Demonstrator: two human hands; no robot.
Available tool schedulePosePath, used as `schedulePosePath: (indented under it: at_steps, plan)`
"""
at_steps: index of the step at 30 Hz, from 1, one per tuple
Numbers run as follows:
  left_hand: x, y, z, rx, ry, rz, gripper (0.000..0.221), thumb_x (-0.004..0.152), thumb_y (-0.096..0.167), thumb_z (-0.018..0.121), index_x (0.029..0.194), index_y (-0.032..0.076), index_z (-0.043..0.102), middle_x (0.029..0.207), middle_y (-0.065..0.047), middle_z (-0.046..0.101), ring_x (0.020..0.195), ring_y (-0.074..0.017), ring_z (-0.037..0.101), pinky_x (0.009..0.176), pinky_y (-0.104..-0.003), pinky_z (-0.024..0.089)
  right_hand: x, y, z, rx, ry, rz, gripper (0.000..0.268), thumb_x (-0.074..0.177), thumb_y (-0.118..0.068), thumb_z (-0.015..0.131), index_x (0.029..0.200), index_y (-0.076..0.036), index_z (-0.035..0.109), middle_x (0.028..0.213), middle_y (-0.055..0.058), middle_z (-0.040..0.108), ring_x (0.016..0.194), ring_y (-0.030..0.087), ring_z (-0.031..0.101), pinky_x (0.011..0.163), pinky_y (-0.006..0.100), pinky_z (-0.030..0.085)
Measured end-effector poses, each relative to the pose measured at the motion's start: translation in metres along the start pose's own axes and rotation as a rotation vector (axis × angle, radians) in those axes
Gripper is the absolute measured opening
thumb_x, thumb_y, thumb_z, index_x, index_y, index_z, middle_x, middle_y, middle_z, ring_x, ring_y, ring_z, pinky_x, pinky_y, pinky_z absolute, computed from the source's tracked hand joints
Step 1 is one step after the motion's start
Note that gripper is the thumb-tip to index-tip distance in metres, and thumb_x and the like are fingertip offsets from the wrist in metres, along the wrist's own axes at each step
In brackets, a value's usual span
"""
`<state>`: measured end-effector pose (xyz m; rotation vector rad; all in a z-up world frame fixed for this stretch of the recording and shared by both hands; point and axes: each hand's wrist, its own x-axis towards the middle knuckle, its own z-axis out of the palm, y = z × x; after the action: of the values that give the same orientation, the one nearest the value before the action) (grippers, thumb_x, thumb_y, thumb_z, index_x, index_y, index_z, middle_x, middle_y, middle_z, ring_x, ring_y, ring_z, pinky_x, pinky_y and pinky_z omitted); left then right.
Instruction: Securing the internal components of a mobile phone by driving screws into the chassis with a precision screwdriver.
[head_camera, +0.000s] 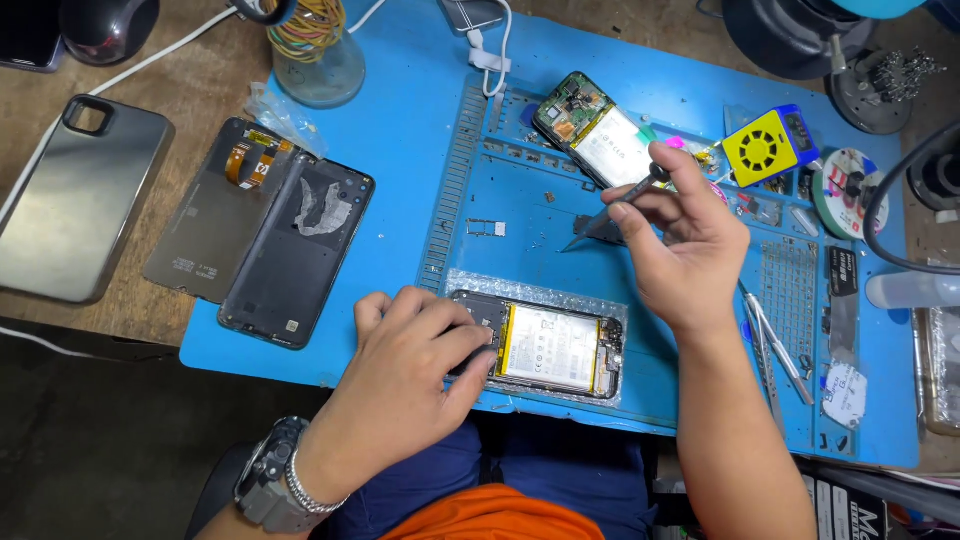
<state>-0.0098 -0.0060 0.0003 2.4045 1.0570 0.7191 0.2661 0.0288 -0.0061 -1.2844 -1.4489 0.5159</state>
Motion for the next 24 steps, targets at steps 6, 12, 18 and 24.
schedulePosePath:
  at_steps: [6,12,18,24]
  plan:
    - [0.014,0.000,0.005,-0.029,0.196,0.041,0.004,0.095,0.016,0.070,0.096,0.019,0.073,0.093,0.005,0.064,0.092,-0.0218,0.057,0.079,-0.042,0.029,-0.006,-0.014,0.003,0.121,0.059,0.031,0.056,0.096,0.014,0.068,0.148,0.004,0.047,0.103,0.029,0.070,0.098,0.029,0.074,0.086,0.036,0.066]
    - [0.023,-0.002,0.014,0.066,0.272,0.135,0.012,0.093,0.010,0.076,0.105,0.014,0.073,0.096,-0.002,0.060,0.094,-0.0257,0.056,0.078,-0.043,0.028,-0.029,-0.012,0.009,0.264,0.003,-0.050,0.063,0.092,0.006,0.072,0.149,-0.001,0.045,0.103,0.032,0.068,0.096,0.035,0.074,0.098,0.052,0.068]
    - [0.025,-0.002,0.015,0.059,0.262,0.132,0.009,0.097,0.012,0.073,0.089,0.015,0.070,0.089,-0.001,0.058,0.089,-0.0244,0.052,0.074,-0.043,0.025,-0.036,-0.012,0.010,0.273,-0.009,-0.059,0.066,0.090,0.006,0.074,0.149,-0.001,0.045,0.100,0.031,0.069,0.095,0.034,0.075,0.089,0.043,0.067]
    - [0.023,-0.003,0.015,0.038,0.275,0.127,0.010,0.096,0.013,0.074,0.088,0.015,0.069,0.089,0.000,0.059,0.089,-0.0229,0.054,0.077,-0.043,0.027,-0.043,-0.016,0.007,0.270,-0.020,-0.120,0.068,0.090,0.007,0.074,0.150,-0.003,0.044,0.104,0.034,0.068,0.097,0.037,0.075,0.092,0.048,0.068]
